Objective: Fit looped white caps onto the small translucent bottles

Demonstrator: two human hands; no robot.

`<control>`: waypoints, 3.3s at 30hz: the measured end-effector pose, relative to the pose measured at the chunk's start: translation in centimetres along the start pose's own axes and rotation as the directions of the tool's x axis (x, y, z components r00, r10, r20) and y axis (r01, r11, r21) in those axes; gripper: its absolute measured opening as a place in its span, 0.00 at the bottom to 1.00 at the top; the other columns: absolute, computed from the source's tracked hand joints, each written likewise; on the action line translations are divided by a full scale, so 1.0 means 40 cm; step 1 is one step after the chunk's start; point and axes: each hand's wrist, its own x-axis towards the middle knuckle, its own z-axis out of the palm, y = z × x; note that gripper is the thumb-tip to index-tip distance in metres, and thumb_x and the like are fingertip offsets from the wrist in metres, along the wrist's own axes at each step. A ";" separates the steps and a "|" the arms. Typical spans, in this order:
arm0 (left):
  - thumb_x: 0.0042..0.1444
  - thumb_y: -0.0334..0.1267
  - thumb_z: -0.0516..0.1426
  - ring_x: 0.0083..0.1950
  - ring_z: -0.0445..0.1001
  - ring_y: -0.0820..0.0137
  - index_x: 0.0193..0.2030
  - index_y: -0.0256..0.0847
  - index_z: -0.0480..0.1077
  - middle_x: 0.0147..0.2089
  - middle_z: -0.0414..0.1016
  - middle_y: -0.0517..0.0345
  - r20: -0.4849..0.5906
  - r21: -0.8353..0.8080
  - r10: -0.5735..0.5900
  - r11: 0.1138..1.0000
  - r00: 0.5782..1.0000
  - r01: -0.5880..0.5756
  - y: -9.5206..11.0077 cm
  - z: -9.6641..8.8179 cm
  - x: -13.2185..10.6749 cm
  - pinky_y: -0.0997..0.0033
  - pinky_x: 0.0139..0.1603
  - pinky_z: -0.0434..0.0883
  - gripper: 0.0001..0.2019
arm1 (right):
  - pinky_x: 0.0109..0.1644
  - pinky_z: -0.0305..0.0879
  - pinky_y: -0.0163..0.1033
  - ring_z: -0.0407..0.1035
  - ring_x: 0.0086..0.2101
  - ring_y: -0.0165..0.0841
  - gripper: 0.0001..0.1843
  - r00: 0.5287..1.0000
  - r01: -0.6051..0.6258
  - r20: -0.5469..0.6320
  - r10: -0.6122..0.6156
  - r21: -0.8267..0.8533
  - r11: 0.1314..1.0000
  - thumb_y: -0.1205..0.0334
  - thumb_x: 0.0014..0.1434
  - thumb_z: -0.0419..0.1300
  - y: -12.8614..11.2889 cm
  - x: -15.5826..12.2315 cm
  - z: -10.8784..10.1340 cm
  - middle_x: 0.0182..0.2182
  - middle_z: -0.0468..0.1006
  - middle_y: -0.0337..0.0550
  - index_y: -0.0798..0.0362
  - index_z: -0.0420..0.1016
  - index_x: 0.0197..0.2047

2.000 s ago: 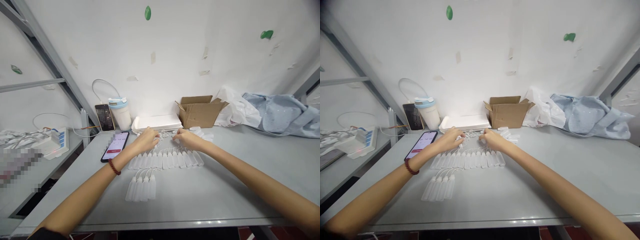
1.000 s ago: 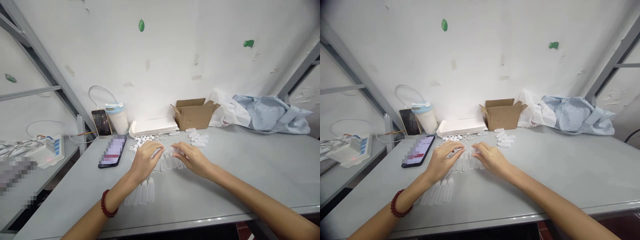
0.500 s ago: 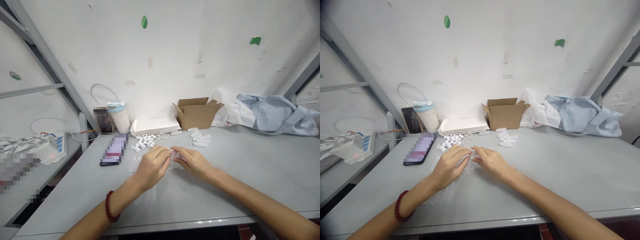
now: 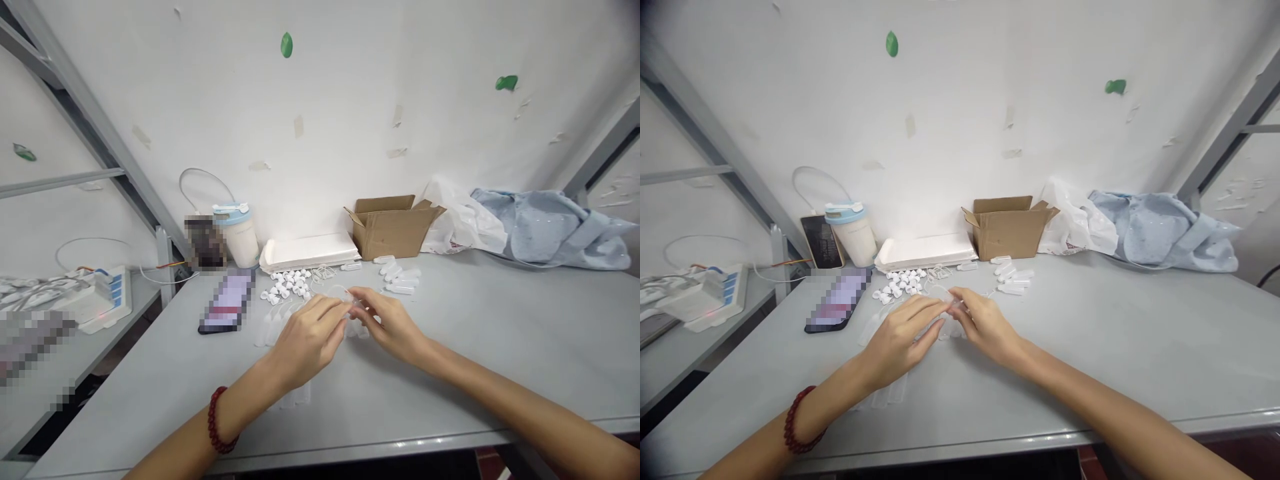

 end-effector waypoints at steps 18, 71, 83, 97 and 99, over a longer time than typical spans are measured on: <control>0.55 0.35 0.57 0.52 0.64 0.57 0.54 0.33 0.60 0.49 0.68 0.42 -0.069 0.131 0.129 0.984 0.989 -0.119 -0.006 -0.010 0.004 0.54 0.51 0.67 0.20 | 0.46 0.66 0.41 0.73 0.40 0.34 0.14 0.870 -0.493 0.444 0.216 0.790 0.364 0.56 0.60 0.55 -0.035 0.017 -0.026 0.42 0.75 0.50 0.54 0.67 0.46; 0.61 0.36 0.46 0.40 0.67 0.65 0.36 0.40 0.67 0.36 0.70 0.56 0.345 0.064 -0.229 0.973 0.910 0.220 -0.070 -0.100 -0.002 0.66 0.39 0.66 0.09 | 0.36 0.66 0.39 0.70 0.35 0.36 0.11 0.993 -0.121 -0.035 0.116 -0.344 0.931 0.66 0.60 0.48 0.132 0.071 -0.082 0.36 0.75 0.47 0.55 0.70 0.37; 0.58 0.27 0.45 0.50 0.64 0.62 0.45 0.33 0.69 0.46 0.72 0.48 0.235 0.227 -0.190 0.964 0.953 0.136 -0.223 0.009 0.057 0.62 0.52 0.64 0.14 | 0.50 0.62 0.43 0.67 0.48 0.40 0.17 0.982 0.009 0.168 0.091 -0.518 0.856 0.72 0.60 0.48 0.224 0.135 -0.104 0.48 0.73 0.50 0.56 0.67 0.50; 0.52 0.26 0.50 0.46 0.64 0.58 0.39 0.33 0.73 0.39 0.73 0.45 0.373 0.349 -0.121 0.937 0.920 -0.018 -0.267 0.073 0.147 0.61 0.46 0.64 0.11 | 0.42 0.58 0.38 0.66 0.46 0.39 0.20 0.934 0.128 0.326 0.145 -0.685 0.717 0.81 0.55 0.49 0.221 0.207 -0.047 0.45 0.73 0.51 0.57 0.69 0.48; 0.52 0.25 0.51 0.46 0.64 0.57 0.37 0.32 0.72 0.39 0.73 0.43 0.373 0.359 -0.125 0.933 0.920 -0.019 -0.273 0.079 0.149 0.60 0.45 0.64 0.11 | 0.42 0.57 0.37 0.66 0.46 0.39 0.19 0.931 0.137 0.332 0.150 -0.701 0.700 0.80 0.55 0.49 0.218 0.207 -0.045 0.45 0.73 0.52 0.57 0.69 0.47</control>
